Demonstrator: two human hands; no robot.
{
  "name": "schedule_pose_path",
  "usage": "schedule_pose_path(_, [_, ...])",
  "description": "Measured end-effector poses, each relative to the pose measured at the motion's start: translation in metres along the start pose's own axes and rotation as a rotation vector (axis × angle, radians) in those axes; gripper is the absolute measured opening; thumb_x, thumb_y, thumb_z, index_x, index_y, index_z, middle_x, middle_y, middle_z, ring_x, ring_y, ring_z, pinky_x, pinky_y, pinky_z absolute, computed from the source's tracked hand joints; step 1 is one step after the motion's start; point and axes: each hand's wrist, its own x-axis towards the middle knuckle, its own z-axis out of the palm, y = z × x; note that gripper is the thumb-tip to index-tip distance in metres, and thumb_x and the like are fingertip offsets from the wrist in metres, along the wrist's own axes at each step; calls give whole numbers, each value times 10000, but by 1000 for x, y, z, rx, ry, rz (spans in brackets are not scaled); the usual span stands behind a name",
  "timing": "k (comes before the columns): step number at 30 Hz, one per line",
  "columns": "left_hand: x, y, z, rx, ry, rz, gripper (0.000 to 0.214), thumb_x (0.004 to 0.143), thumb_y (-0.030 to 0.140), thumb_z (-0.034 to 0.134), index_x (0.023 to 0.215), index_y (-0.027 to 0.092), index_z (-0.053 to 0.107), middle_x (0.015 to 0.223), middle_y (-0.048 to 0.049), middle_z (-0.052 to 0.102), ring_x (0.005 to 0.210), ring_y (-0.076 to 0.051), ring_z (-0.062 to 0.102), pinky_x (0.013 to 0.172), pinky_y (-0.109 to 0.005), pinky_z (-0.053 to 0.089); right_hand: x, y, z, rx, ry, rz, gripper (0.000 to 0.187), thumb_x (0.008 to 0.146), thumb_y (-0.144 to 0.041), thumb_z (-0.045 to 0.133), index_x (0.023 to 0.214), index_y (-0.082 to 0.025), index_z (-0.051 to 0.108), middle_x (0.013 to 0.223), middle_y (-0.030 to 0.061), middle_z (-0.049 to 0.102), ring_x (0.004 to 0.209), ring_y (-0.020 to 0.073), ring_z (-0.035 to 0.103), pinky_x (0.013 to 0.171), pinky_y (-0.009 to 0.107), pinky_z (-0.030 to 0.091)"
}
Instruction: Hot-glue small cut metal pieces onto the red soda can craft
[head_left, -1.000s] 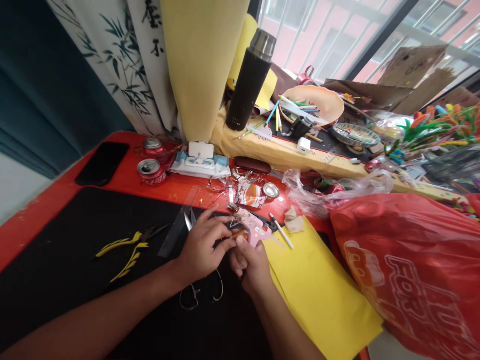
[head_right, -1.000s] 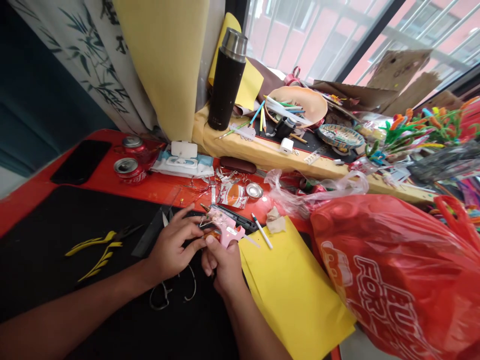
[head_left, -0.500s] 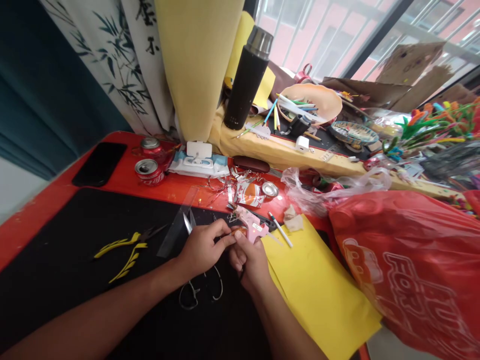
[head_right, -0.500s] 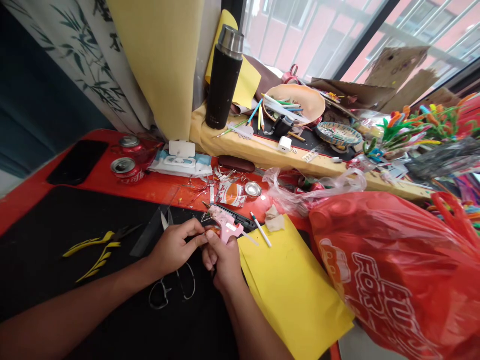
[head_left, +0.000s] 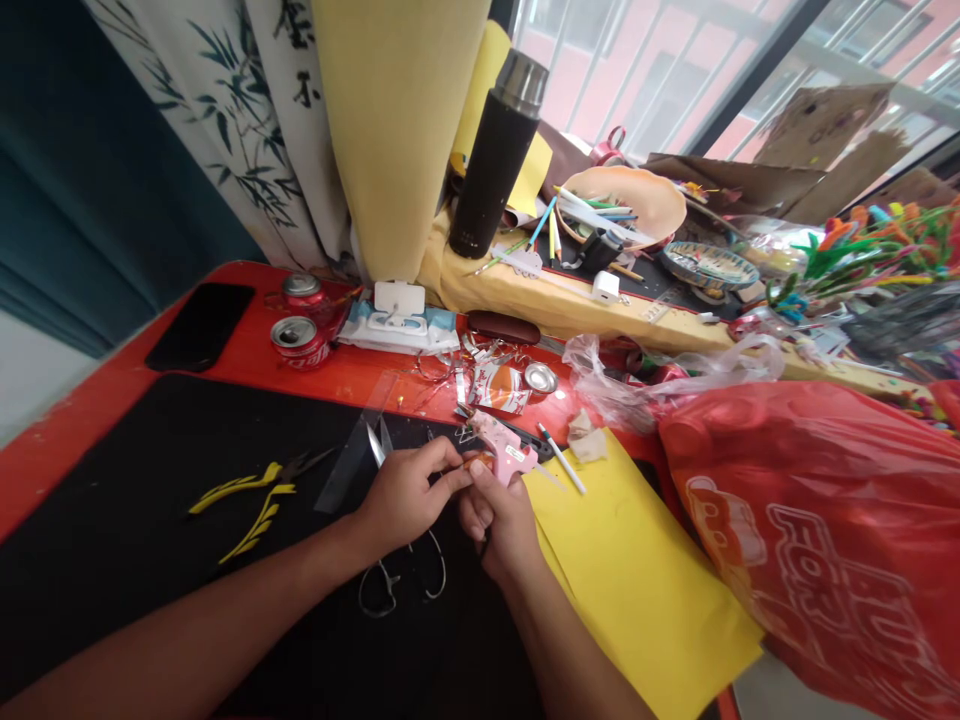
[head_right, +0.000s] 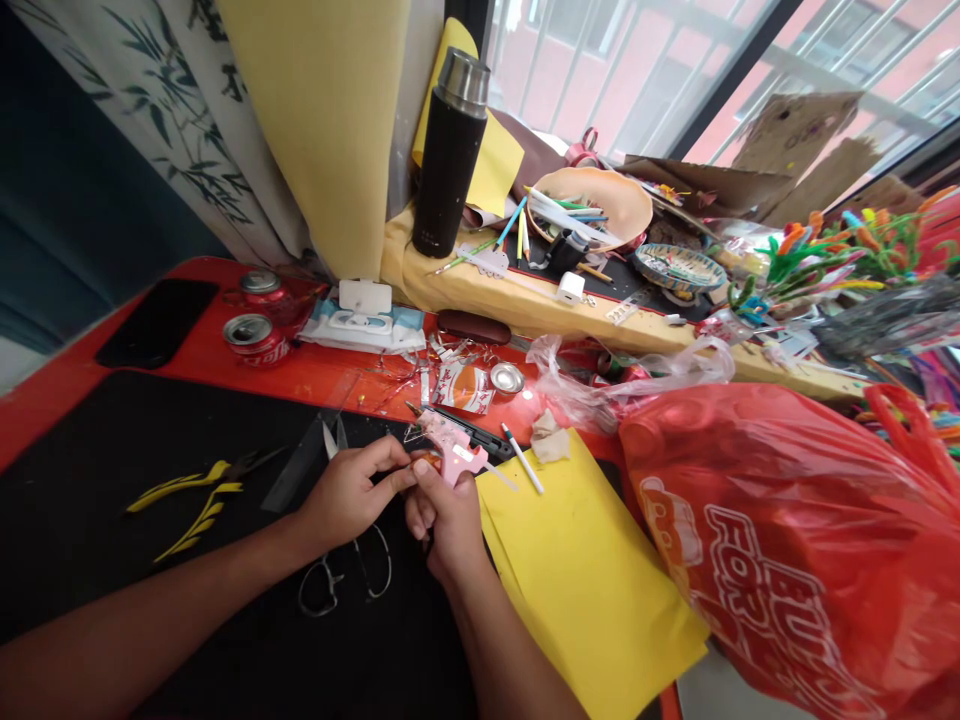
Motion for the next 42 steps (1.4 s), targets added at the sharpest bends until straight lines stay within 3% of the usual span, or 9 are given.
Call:
schedule_pose_path(20, [0,0,-2,52,-36,-26,187,1020,300,681,847,236,653,725,32,777,638,-158,739,617,-242,533,0,-1,2,-10,17,10,499,812,-571,983,806,-189,662,413,-151,382,318,47,308,345,171,248])
schedule_pose_path(22, [-1,1,-3,119,37,74,192,1024,296,690,842,238,675,765,2,798,719,-192,779,687,-280,588,-2,-2,2,-17,-12,-10,522,822,-576,974,734,-199,625,404,-143,376,311,49,307,342,179,243])
schedule_pose_path(24, [-2,2,-3,166,114,210,179,1028,290,700,856,242,701,820,-28,826,838,-239,815,894,-375,651,-4,-2,2,-24,-56,-30,538,832,-588,964,700,-203,613,394,-139,362,301,54,310,337,187,239])
schedule_pose_path(26, [-2,1,-3,179,128,284,172,1040,273,689,871,250,704,828,-23,832,880,-256,826,1140,-492,600,-5,-2,2,-21,-66,-34,539,840,-591,960,697,-203,615,395,-137,361,301,56,319,338,188,243])
schedule_pose_path(28, [0,0,-2,182,99,285,186,1056,246,667,871,256,687,802,4,818,842,-239,825,1280,-548,501,-4,-2,2,-11,-37,-23,538,834,-583,968,700,-201,613,405,-135,376,312,51,319,343,184,245])
schedule_pose_path(35, [2,-5,0,164,59,273,176,1072,206,645,905,257,666,835,20,816,875,-223,841,1342,-537,444,0,2,-2,-21,-12,-1,561,846,-575,964,681,-204,576,420,-137,375,322,42,317,355,179,260])
schedule_pose_path(42, [1,-5,-2,174,42,244,176,1069,220,655,900,251,688,846,6,827,936,-244,843,1309,-540,485,0,0,0,-13,-16,-4,596,823,-589,977,646,-205,556,404,-133,370,313,40,320,349,178,248])
